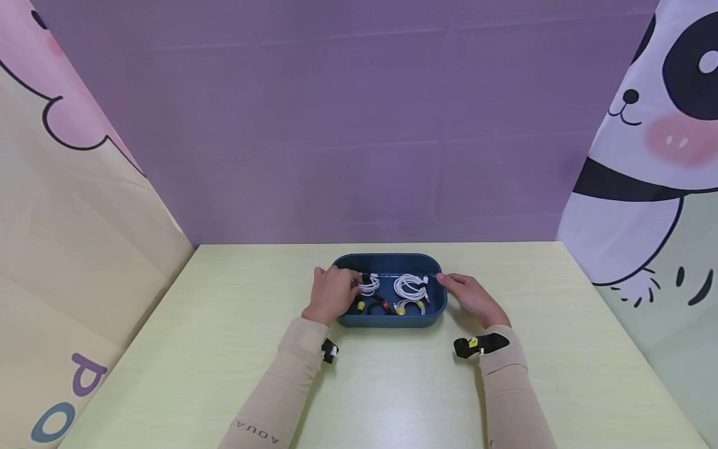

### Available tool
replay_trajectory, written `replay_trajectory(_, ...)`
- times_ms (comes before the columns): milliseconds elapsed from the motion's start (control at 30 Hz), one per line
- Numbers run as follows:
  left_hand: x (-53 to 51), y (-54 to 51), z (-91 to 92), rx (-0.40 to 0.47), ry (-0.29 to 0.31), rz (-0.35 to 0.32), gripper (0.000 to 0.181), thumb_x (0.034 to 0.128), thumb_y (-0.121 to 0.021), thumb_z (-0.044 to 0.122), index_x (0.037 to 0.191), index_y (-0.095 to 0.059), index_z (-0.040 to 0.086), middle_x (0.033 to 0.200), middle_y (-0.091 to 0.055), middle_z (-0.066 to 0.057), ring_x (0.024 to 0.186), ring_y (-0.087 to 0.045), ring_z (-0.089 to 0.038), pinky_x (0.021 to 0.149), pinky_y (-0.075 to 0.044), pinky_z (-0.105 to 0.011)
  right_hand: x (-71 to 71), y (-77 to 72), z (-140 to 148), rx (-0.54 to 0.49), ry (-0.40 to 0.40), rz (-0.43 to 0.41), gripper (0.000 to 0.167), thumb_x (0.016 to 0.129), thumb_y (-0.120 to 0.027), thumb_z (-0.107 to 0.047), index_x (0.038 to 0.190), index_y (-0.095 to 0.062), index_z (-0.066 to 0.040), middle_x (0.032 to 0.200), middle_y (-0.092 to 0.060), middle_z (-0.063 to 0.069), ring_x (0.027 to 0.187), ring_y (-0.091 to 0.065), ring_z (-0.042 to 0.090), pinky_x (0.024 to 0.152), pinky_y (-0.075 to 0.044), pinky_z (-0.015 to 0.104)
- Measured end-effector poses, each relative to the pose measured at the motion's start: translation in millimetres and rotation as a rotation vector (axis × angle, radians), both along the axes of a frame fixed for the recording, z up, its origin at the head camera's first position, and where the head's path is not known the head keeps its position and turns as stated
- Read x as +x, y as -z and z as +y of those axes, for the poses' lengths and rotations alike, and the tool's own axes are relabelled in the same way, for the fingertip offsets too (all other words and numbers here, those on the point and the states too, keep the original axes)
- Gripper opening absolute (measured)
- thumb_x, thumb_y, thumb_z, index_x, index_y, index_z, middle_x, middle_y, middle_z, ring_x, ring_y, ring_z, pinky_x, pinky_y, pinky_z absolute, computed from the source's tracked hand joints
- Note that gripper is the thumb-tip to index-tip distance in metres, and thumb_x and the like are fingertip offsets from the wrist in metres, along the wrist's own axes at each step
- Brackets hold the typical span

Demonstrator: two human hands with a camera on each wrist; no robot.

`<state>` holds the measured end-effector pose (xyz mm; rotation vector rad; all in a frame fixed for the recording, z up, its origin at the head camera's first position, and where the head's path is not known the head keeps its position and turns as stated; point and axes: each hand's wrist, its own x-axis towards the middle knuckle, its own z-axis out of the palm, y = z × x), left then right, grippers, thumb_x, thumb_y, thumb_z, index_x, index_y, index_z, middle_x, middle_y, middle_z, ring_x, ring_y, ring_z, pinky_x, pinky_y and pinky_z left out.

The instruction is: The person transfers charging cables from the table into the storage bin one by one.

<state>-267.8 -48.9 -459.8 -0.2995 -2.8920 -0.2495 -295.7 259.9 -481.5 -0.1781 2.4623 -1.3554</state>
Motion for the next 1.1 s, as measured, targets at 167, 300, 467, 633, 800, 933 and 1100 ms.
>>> replay_trajectory(167,-1.9,0.6,-0.6,0.015,-0.001,-0.004,0.017,0.0931,-0.076,0.026,0.109,-0.080,0.021,0.100,-0.079,0.002,0.090,-0.066,-0.024,0.083,-0.039,-0.045,-2.4,2.0,-1,0.005,0.003,0.006,0.081,0.104,-0.042,-0.062,0.153,-0.040,0.002,0.162,-0.034,0.026,0.154,-0.022,0.047,0.123,-0.018,0.064)
replay_trajectory(300,-2.5,1.1,-1.2,0.044,0.006,-0.020,0.017,0.0938,-0.076,0.026,0.109,-0.080,0.021,0.101,-0.079,0.002,0.090,-0.065,-0.024,0.084,-0.038,-0.045,-2.4,2.6,-1,0.010,0.006,0.008,0.081,0.104,-0.043,-0.062,0.153,-0.041,0.002,0.162,-0.034,0.026,0.154,-0.022,0.047,0.123,-0.019,0.063)
replay_trajectory(467,-0.8,1.8,-4.4,0.113,0.036,-0.002,0.014,0.0958,-0.073,0.027,0.106,-0.080,0.020,0.099,-0.078,0.002,0.090,-0.063,-0.024,0.088,-0.038,-0.048,-3.0,3.9,0,0.013,0.011,0.009,0.080,0.104,-0.042,-0.061,0.153,-0.041,0.002,0.162,-0.034,0.026,0.154,-0.022,0.047,0.123,-0.019,0.064)
replay_trajectory(633,5.5,-0.4,-10.2,0.207,0.059,0.102,0.012,0.0958,-0.073,0.025,0.101,-0.080,0.017,0.094,-0.075,-0.002,0.095,-0.063,-0.027,0.095,-0.041,-0.054,-1.8,4.2,-1,0.010,0.012,0.009,0.080,0.105,-0.042,-0.060,0.153,-0.041,0.003,0.162,-0.034,0.027,0.154,-0.022,0.047,0.123,-0.019,0.064)
replay_trajectory(800,9.3,1.5,-20.1,0.321,0.046,0.207,0.010,0.0956,-0.072,0.023,0.100,-0.077,0.015,0.092,-0.070,-0.004,0.092,-0.060,-0.026,0.091,-0.045,-0.051,-2.2,5.8,-1,0.008,0.016,0.002,0.082,0.104,-0.042,-0.062,0.153,-0.040,0.003,0.162,-0.034,0.027,0.154,-0.022,0.048,0.123,-0.019,0.064)
replay_trajectory(933,8.0,6.7,-30.6,0.410,0.013,0.257,0.013,0.0957,-0.072,0.020,0.106,-0.074,0.013,0.094,-0.066,-0.007,0.089,-0.058,-0.026,0.082,-0.047,-0.047,-3.8,7.1,-1,0.005,0.028,-0.001,0.080,0.104,-0.043,-0.061,0.153,-0.041,0.002,0.162,-0.034,0.026,0.154,-0.023,0.047,0.122,-0.020,0.064)
replay_trajectory(1100,6.0,12.1,-41.6,0.467,-0.044,0.222,0.018,0.0954,-0.071,0.017,0.112,-0.071,0.011,0.097,-0.067,-0.012,0.086,-0.060,-0.028,0.074,-0.050,-0.044,-5.4,9.9,0,0.003,0.029,0.005,0.078,0.104,-0.043,-0.060,0.153,-0.042,0.001,0.162,-0.035,0.026,0.154,-0.023,0.047,0.122,-0.020,0.063)
